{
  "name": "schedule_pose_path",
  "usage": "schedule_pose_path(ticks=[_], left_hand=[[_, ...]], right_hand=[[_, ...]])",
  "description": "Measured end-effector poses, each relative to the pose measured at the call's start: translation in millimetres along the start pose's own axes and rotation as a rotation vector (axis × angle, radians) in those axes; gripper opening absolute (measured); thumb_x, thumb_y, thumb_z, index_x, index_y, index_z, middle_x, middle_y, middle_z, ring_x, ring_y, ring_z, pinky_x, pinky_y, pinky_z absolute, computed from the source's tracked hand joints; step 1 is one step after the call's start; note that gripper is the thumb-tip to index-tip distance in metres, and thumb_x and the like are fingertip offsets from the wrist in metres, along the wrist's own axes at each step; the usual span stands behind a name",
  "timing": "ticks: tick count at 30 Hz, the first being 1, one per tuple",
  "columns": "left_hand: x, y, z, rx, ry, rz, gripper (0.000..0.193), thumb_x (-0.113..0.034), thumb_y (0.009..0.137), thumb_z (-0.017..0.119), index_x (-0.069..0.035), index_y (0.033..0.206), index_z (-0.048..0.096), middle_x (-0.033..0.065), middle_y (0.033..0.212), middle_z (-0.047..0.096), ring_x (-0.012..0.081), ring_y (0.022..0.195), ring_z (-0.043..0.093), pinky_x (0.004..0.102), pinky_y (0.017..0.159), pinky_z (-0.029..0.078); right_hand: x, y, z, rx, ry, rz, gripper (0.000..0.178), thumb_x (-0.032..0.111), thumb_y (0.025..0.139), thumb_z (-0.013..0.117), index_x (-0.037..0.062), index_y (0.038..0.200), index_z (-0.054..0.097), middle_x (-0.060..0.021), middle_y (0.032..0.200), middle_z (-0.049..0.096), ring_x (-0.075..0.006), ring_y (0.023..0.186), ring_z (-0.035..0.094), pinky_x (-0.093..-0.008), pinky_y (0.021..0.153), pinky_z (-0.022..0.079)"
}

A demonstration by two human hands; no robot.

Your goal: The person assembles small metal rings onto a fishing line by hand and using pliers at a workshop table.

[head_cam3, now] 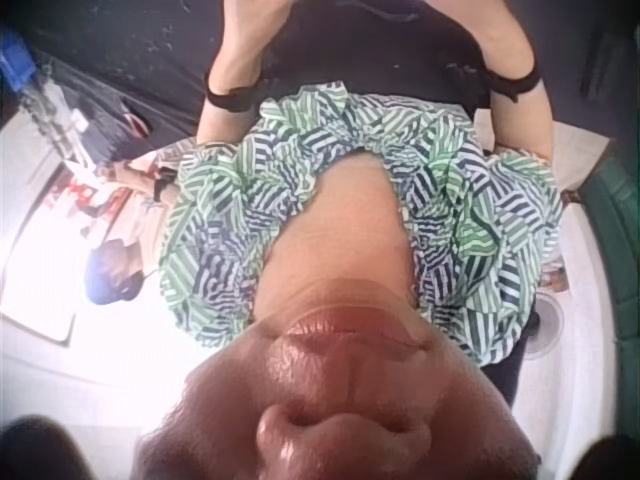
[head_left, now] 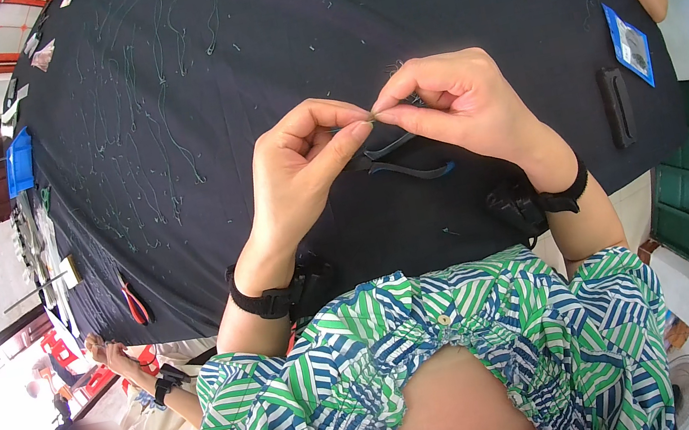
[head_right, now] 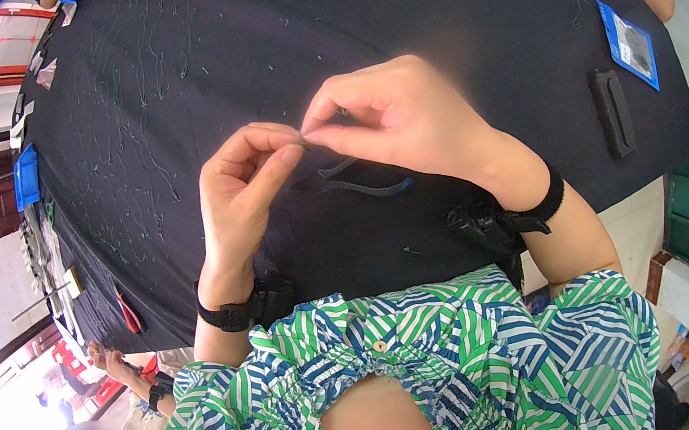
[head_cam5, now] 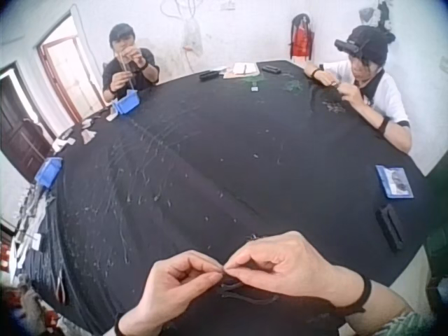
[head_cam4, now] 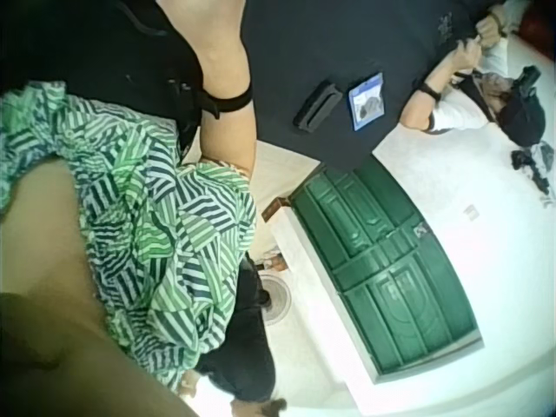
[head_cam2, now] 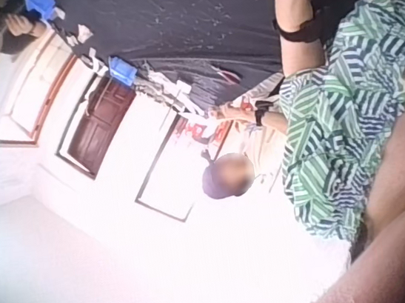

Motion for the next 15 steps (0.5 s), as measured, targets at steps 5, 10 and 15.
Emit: schedule_pose_path(ticks=[5, 10, 15], left_hand=[[1.2, 0.1, -0.4, 0.001, 0.007, -0.003, 0.012, -0.006, 0.088, 0.068, 0.001, 0.097, 0.066, 0.0013, 0.091, 0.066, 0.0011, 0.073, 0.055, 0.0142, 0.062, 0.042], [0.8, 0.7, 0.5, -0.011, 0.008, -0.007, 0.010, -0.006, 0.088, 0.068, 0.000, 0.095, 0.066, -0.0006, 0.088, 0.065, -0.0010, 0.067, 0.050, 0.0140, 0.057, 0.037], [2.9, 0.8, -1.2, -0.006, 0.039, 0.006, 0.010, -0.006, 0.088, 0.068, 0.000, 0.095, 0.066, -0.0016, 0.086, 0.065, -0.0020, 0.063, 0.045, 0.0143, 0.054, 0.034]], right_hand=[[0.2, 0.1, -1.0, 0.018, -0.039, -0.004, 0.008, 0.014, 0.081, 0.071, 0.0093, 0.088, 0.070, -0.0024, 0.061, 0.059, -0.0084, 0.047, 0.047, -0.0247, 0.045, 0.032], [0.3, 0.9, -1.8, 0.039, -0.045, 0.008, 0.008, 0.014, 0.081, 0.071, 0.0096, 0.088, 0.070, -0.0022, 0.060, 0.059, -0.0083, 0.046, 0.047, -0.0247, 0.045, 0.032], [-0.7, 0.6, -1.0, 0.038, -0.051, -0.005, 0.008, 0.014, 0.081, 0.071, 0.0095, 0.088, 0.070, -0.0019, 0.060, 0.059, -0.0081, 0.046, 0.047, -0.0246, 0.044, 0.032]])
Point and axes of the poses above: each hand's wrist, its own y-axis towards the middle knuckle, its own z-axis out of the palm, x = y × z, the point moved 4 cm from there along y, towards the middle knuckle
